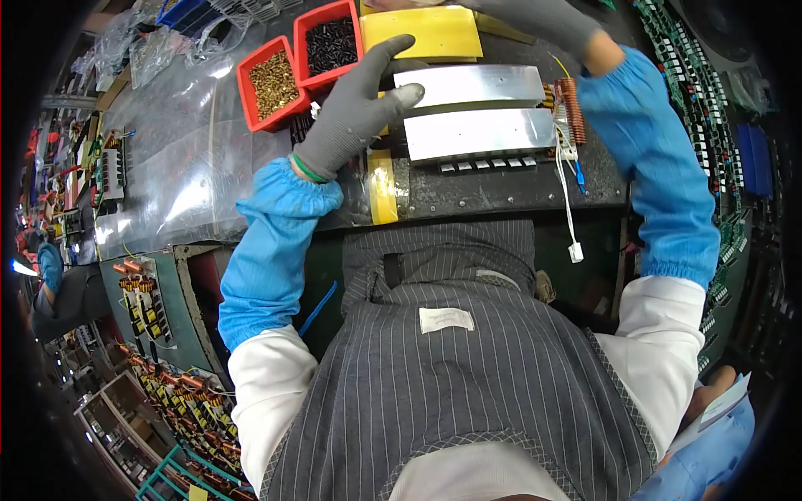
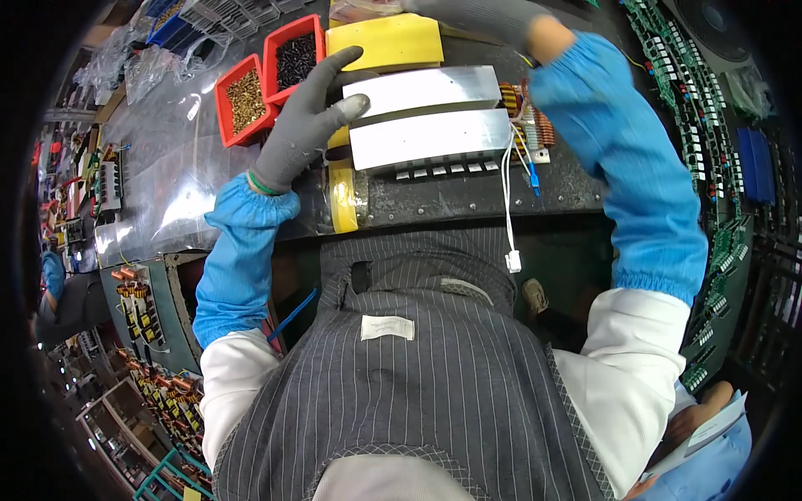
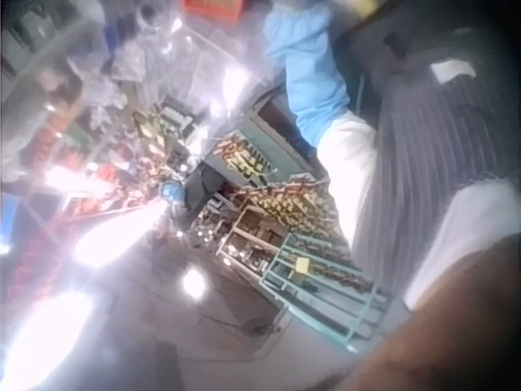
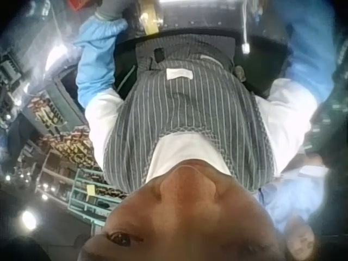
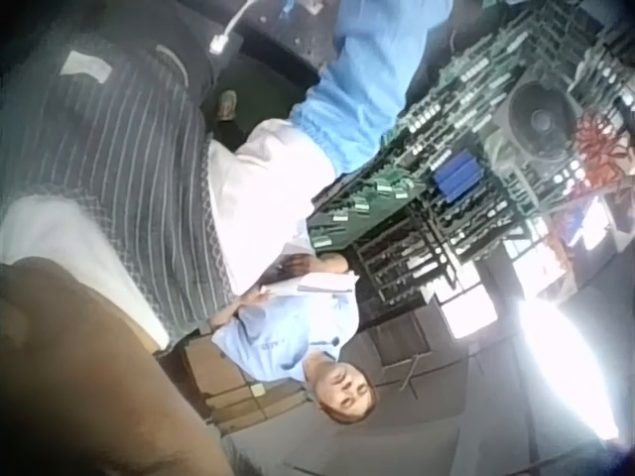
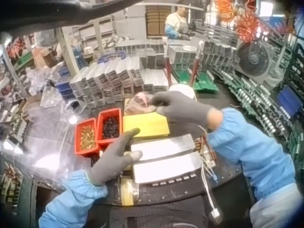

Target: Assemble an electronic component by applying thermal paste, installing an insulation sheet, and mounting a printed circuit board using screws and an electric screwdriver.

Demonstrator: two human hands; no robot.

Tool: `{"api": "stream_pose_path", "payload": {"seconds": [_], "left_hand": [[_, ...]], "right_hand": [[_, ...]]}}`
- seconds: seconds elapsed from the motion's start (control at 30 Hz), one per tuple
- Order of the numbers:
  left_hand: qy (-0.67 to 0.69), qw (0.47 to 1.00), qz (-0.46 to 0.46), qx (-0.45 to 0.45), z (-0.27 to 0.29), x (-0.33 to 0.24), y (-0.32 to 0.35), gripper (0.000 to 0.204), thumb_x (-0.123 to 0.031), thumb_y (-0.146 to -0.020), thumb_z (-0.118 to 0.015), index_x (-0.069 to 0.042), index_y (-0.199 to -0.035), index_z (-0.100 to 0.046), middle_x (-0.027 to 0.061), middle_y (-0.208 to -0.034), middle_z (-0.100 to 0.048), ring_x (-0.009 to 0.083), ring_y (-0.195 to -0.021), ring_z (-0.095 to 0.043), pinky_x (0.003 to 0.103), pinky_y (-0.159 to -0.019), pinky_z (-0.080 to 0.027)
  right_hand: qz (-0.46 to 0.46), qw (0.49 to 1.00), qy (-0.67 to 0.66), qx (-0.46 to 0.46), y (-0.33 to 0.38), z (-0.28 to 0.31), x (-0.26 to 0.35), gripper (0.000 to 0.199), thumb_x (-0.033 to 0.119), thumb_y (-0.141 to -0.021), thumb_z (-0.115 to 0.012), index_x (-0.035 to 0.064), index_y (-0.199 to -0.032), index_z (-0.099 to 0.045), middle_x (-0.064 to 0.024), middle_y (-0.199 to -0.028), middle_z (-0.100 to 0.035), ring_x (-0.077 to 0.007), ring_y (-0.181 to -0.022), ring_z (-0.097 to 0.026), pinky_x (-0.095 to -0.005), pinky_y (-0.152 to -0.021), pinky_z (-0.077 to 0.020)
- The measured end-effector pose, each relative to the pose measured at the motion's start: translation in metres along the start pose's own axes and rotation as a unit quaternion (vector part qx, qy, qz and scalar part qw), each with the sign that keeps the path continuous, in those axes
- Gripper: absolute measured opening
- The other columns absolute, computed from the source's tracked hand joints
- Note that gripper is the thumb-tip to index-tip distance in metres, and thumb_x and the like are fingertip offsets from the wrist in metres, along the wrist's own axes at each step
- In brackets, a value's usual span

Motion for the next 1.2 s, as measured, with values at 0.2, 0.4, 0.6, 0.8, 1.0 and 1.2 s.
{"api": "stream_pose_path", "payload": {"seconds": [0.2,0.4,0.6,0.8,1.0,1.2], "left_hand": [[-0.009,0.994,-0.019,-0.112,0.005,0.001,0.016,0.074,-0.027,-0.094,-0.071,0.0,-0.155,-0.038,0.0248,-0.137,-0.061,0.0314,-0.13,-0.06,0.041,-0.11,-0.048],[0.068,0.988,-0.029,-0.135,0.022,-0.01,0.028,0.069,-0.013,-0.099,-0.065,0.005,-0.157,-0.033,0.0205,-0.142,-0.055,0.0251,-0.13,-0.056,0.038,-0.114,-0.045],[0.262,0.958,0.007,-0.119,0.029,-0.034,0.017,0.056,-0.023,-0.105,-0.06,0.006,-0.149,-0.042,0.0199,-0.137,-0.058,0.0252,-0.122,-0.062,0.036,-0.109,-0.05],[0.52,0.843,0.102,-0.098,0.017,-0.033,0.01,0.087,-0.06,-0.093,-0.072,0.002,-0.147,-0.044,0.0189,-0.136,-0.053,0.0297,-0.129,-0.053,0.044,-0.106,-0.053],[0.269,0.958,0.026,-0.093,0.023,-0.057,0.044,0.03,-0.024,-0.098,-0.072,-0.003,-0.119,-0.071,0.0038,-0.091,-0.07,0.0137,-0.082,-0.068,0.029,-0.077,-0.058],[0.082,0.996,-0.039,0.014,-0.064,-0.076,0.074,0.024,-0.007,-0.094,-0.071,0.0,-0.116,-0.076,0.009,-0.101,-0.078,0.0149,-0.092,-0.073,0.032,-0.084,-0.06]], "right_hand": [[-0.013,0.963,0.268,0.006,-0.119,-0.033,-0.007,0.037,0.033,-0.092,-0.064,-0.0008,-0.101,-0.077,-0.0259,-0.103,-0.074,-0.0425,-0.098,-0.071,-0.044,-0.086,-0.0566],[-0.077,0.975,0.207,-0.014,-0.155,-0.039,-0.043,0.044,0.042,-0.087,-0.072,-0.0011,-0.093,-0.079,-0.0256,-0.093,-0.075,-0.0383,-0.089,-0.075,-0.0437,-0.079,-0.0569],[-0.061,0.979,-0.193,0.034,-0.092,-0.004,0.022,0.022,0.021,-0.093,-0.069,0.0012,-0.103,-0.072,-0.0039,-0.088,-0.067,-0.0142,-0.08,-0.062,-0.0293,-0.073,-0.0499],[0.015,0.976,-0.134,0.17,-0.014,-0.004,0.103,0.023,0.02,-0.098,-0.063,-0.0007,-0.106,-0.067,-0.0026,-0.089,-0.062,-0.0148,-0.079,-0.059,-0.0292,-0.073,-0.0504],[0.063,0.966,-0.094,0.234,0.062,-0.006,0.072,0.038,0.027,-0.1,-0.064,-0.0006,-0.126,-0.066,-0.0074,-0.099,-0.067,-0.015,-0.087,-0.062,-0.0321,-0.078,-0.0536],[0.03,0.964,-0.093,0.246,0.178,-0.007,0.001,0.031,0.024,-0.099,-0.066,-0.0032,-0.114,-0.065,-0.013,-0.096,-0.065,-0.0229,-0.09,-0.063,-0.0386,-0.082,-0.0517]]}}
Point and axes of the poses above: each hand's wrist, its own y-axis away from the middle knuckle, its own z-axis out of the back of the hand, x = y × z, the point moved 2 cm from there along -y, towards the middle knuckle
